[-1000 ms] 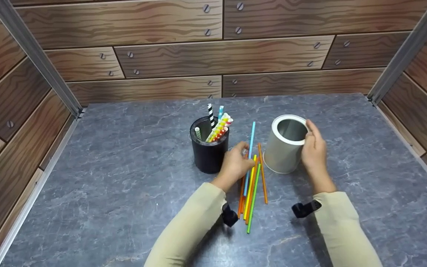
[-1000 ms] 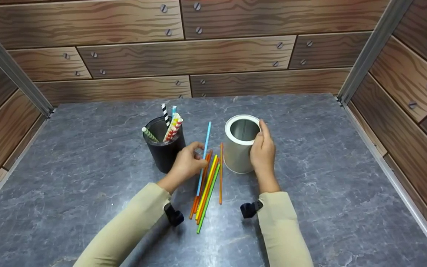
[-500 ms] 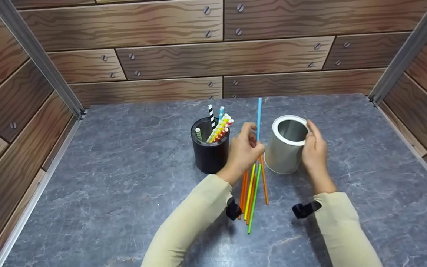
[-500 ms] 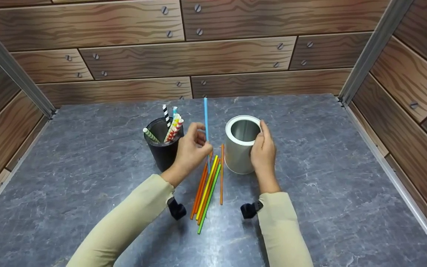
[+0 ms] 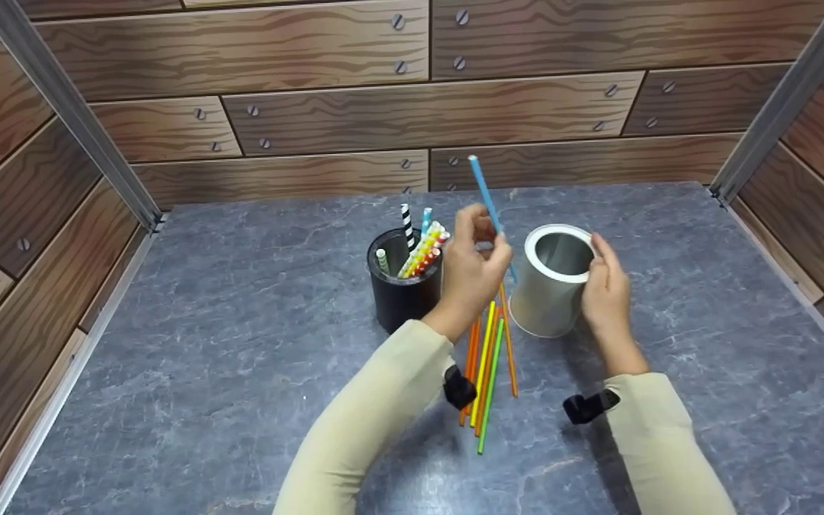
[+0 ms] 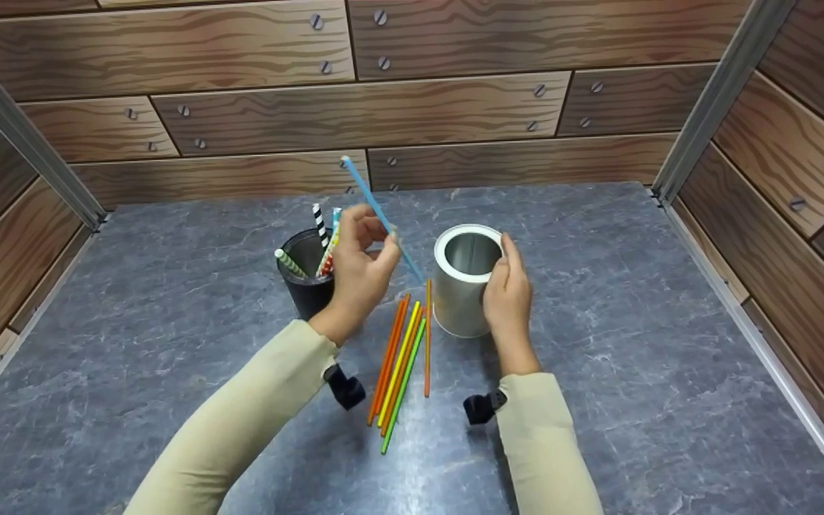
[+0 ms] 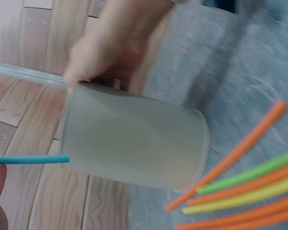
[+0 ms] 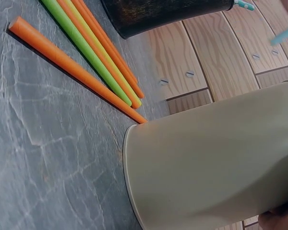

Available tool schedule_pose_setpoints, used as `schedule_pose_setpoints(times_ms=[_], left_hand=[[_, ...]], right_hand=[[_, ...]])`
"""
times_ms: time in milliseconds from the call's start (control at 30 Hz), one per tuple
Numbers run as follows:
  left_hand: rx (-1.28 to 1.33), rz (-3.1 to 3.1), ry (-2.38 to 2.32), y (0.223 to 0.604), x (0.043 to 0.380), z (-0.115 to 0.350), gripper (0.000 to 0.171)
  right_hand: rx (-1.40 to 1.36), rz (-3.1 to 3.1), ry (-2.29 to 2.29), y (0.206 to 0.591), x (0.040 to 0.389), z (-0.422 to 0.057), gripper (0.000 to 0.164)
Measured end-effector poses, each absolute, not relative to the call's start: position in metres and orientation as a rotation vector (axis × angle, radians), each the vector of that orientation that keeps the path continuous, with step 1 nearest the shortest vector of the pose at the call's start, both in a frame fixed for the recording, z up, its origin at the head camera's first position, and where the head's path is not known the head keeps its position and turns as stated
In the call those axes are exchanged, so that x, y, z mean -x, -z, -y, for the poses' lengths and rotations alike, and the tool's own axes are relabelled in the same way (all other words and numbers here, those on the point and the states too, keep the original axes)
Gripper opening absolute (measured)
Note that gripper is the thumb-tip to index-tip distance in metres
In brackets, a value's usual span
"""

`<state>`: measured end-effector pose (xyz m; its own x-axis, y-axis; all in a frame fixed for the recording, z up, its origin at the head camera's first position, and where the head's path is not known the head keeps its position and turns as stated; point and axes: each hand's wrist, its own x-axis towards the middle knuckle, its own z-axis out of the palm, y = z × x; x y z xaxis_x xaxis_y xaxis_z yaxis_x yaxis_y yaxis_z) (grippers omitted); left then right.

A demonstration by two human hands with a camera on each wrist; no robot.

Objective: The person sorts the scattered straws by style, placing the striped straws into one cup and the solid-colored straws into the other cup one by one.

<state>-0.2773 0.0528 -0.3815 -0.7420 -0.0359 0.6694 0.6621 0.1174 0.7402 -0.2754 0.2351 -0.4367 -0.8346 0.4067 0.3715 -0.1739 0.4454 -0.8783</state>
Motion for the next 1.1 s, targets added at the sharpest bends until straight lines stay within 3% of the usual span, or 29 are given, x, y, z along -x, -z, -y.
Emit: schedule_pose_setpoints(times_ms=[1100], left_hand=[[0.646, 1.883, 1.619, 0.398, 0.282, -0.081, 0.032]], right_hand=[[0.195, 2.128, -1.388, 0.437, 0.274, -0.234, 0.045]])
